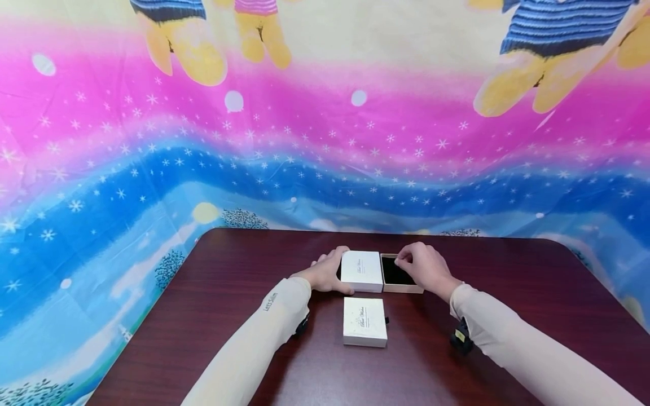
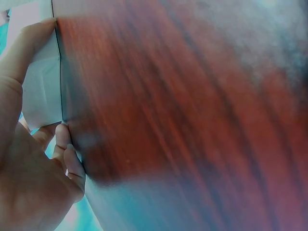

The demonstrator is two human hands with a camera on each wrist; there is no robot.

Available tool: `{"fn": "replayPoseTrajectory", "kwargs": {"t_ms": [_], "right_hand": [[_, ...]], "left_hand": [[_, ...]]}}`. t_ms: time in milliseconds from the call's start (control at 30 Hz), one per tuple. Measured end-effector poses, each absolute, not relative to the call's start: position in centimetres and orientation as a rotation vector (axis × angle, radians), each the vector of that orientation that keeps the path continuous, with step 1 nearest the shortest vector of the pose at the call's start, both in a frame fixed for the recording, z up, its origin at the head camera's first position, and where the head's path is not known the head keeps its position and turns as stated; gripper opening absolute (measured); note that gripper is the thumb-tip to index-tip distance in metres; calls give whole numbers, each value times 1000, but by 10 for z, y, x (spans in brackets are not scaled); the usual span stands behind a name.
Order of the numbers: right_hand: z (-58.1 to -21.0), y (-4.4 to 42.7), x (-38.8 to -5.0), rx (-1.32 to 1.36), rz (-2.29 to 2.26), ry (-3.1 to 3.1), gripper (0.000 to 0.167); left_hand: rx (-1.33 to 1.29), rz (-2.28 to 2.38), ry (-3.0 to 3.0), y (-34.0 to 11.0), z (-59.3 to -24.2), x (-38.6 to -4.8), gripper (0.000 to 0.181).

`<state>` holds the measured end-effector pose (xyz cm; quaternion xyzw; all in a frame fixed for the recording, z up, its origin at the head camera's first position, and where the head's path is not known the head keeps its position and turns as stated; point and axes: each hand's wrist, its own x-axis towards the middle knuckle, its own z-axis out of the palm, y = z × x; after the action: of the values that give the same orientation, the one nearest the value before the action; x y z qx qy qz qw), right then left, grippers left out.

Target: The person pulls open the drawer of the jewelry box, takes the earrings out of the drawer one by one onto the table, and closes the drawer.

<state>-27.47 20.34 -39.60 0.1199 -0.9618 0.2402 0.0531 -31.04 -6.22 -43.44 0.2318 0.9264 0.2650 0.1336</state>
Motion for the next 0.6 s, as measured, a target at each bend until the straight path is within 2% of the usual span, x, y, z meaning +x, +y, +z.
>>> {"fn": "replayPoseTrajectory", "kwargs": {"t_ms": [600], "right_hand": [[-388, 213, -267, 341, 786, -2903, 14]], "left_hand": [[680, 774, 2676, -62, -435, -311, 102]]}}
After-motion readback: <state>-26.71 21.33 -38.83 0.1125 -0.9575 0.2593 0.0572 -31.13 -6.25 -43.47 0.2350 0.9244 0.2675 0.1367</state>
